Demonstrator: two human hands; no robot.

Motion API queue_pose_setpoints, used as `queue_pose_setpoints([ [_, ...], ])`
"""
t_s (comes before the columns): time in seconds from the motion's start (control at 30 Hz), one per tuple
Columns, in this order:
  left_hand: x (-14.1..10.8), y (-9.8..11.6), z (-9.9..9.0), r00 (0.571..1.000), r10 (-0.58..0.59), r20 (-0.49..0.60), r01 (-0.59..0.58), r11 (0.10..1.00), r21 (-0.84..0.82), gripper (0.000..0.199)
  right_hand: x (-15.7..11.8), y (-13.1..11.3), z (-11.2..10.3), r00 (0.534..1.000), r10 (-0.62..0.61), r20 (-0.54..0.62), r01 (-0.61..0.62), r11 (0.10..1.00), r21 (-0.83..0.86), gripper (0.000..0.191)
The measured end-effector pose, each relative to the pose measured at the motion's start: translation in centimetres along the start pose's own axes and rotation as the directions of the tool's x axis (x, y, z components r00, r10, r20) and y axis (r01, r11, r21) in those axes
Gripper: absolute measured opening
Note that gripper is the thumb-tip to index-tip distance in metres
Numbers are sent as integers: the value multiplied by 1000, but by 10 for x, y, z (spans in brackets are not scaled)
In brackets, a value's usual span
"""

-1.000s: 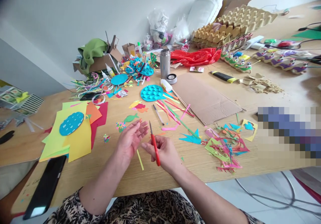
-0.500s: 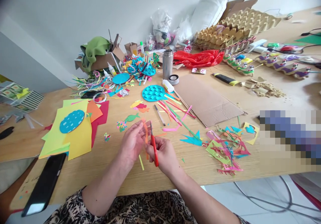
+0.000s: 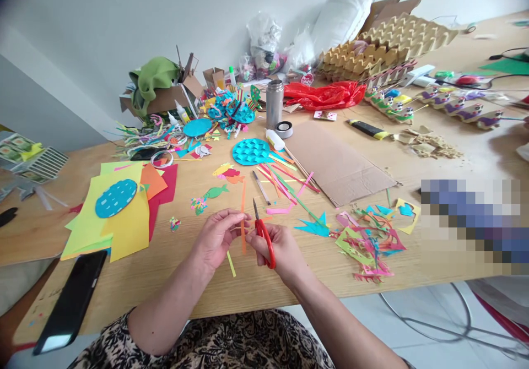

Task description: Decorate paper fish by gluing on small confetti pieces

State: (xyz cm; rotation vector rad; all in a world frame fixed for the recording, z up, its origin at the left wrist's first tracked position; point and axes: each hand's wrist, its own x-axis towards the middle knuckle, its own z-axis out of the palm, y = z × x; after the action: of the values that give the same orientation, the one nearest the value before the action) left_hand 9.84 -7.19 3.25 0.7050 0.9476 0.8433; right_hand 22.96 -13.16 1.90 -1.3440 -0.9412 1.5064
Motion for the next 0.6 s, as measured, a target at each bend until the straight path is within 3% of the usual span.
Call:
queue_pose_setpoints([
  [0.37,2,-3,1,987,35,-157,-39,999,-24,33,-8,12,-5,996,-14,-94,16,999,28,39],
  [0.6,2,-7,0,987,40,-154,-44,999,-21,34,-8,13,-2,997,6,-73,-2,999,54,29],
])
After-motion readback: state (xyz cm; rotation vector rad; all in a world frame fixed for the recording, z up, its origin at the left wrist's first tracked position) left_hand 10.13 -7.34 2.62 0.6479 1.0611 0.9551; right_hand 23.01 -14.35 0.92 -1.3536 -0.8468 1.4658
